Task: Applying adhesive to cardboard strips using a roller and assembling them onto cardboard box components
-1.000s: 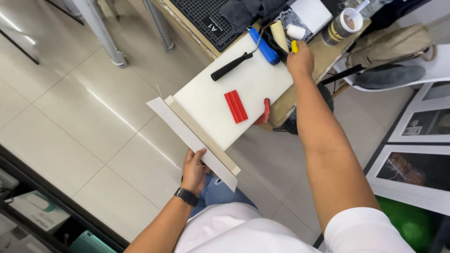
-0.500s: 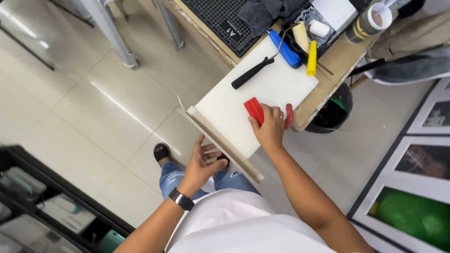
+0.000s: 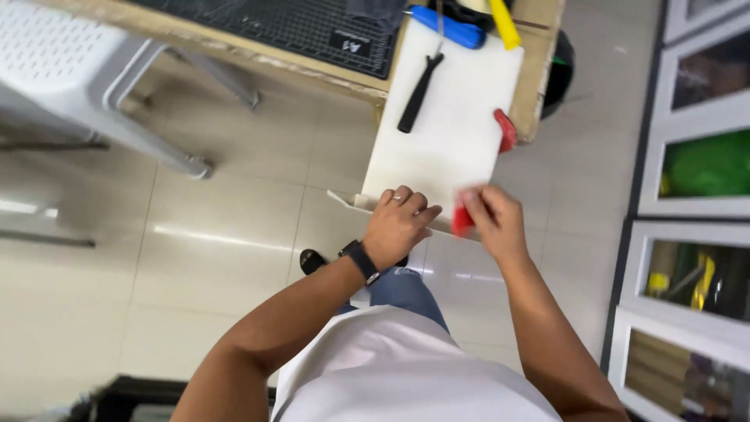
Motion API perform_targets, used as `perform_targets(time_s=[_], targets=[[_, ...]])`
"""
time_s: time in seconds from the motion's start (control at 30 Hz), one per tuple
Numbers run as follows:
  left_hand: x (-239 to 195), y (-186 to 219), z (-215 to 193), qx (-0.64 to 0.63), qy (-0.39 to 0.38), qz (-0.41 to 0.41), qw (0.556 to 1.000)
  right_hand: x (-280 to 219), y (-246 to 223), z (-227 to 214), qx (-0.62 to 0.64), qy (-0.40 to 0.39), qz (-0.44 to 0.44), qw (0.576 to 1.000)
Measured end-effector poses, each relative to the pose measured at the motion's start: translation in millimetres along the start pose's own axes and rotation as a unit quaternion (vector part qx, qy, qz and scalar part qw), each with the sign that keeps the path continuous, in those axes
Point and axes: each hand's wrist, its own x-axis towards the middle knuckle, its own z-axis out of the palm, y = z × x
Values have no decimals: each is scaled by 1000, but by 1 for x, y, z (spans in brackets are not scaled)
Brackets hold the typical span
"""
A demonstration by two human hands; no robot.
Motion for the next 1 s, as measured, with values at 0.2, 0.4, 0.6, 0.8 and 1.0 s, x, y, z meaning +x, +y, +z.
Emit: perform_targets(time_s=[0.2,0.4,0.6,0.8,1.0], targets=[[20,-20,30,-20,-91,67,993,-103,51,59,172,-158,316,920],[22,-54,10,5,-142,34,989,-98,77,122,184,-111,342,915],[38,-54,12,-23,-186,71,980,-78,49,123,321,-81,342,880],[40,-77,43,-16,-205,78,976,-65,28,109,329,-94,348,873],[42,-80,43,-20,-245,50,968,-71,48,119,354,-88,349,863]])
